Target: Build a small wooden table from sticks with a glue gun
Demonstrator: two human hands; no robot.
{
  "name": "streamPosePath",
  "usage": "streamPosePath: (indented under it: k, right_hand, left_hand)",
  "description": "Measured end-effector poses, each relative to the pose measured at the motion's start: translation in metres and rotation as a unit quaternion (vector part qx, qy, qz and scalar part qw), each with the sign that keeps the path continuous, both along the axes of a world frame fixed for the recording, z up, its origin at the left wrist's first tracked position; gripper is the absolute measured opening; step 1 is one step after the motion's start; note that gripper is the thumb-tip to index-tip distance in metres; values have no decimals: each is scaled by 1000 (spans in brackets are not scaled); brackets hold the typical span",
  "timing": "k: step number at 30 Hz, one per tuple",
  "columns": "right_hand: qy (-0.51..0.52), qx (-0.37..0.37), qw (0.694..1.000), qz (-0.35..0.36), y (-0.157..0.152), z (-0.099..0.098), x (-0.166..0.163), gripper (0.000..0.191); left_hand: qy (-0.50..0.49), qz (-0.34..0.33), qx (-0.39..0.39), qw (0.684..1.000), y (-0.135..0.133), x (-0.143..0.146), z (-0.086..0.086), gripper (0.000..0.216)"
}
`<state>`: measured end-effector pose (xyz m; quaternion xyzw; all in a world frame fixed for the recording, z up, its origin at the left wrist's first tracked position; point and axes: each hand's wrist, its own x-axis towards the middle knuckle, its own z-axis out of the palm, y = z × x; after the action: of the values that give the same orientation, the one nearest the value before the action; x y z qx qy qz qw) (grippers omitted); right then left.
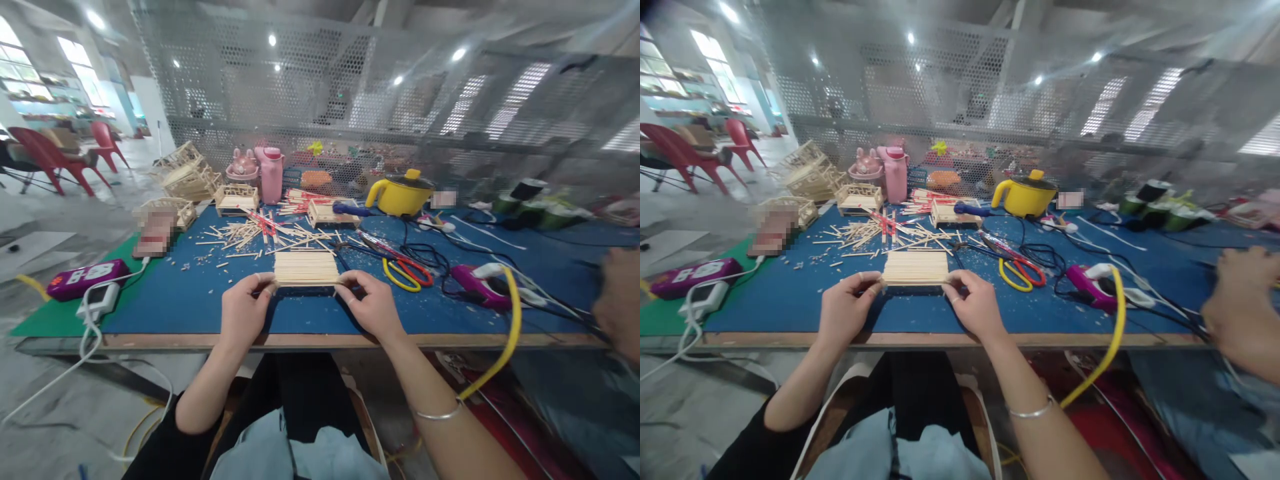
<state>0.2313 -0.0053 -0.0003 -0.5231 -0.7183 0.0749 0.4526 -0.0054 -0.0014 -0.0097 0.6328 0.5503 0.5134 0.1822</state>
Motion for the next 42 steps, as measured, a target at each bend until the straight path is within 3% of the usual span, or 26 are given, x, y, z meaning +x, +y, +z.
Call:
streamPosePath:
  k: [8, 14, 27, 42]
  right_hand:
    - [-22, 13, 1000, 0, 2, 0, 2, 8]
    - [-29, 16, 999, -2, 3, -1, 4, 10]
    - [-27, -3, 1000, 7, 0, 2, 3, 7]
    - [-42, 5, 999, 18, 2, 2, 5, 14]
  left_hand:
    - [-17, -23, -11, 1000, 0, -1, 1, 15]
    - [-54, -45, -44, 997, 1, -6, -3, 28]
    - [42, -28, 35, 998, 1, -1, 3, 16]
    - [28, -40, -2, 999, 2, -3, -2, 22]
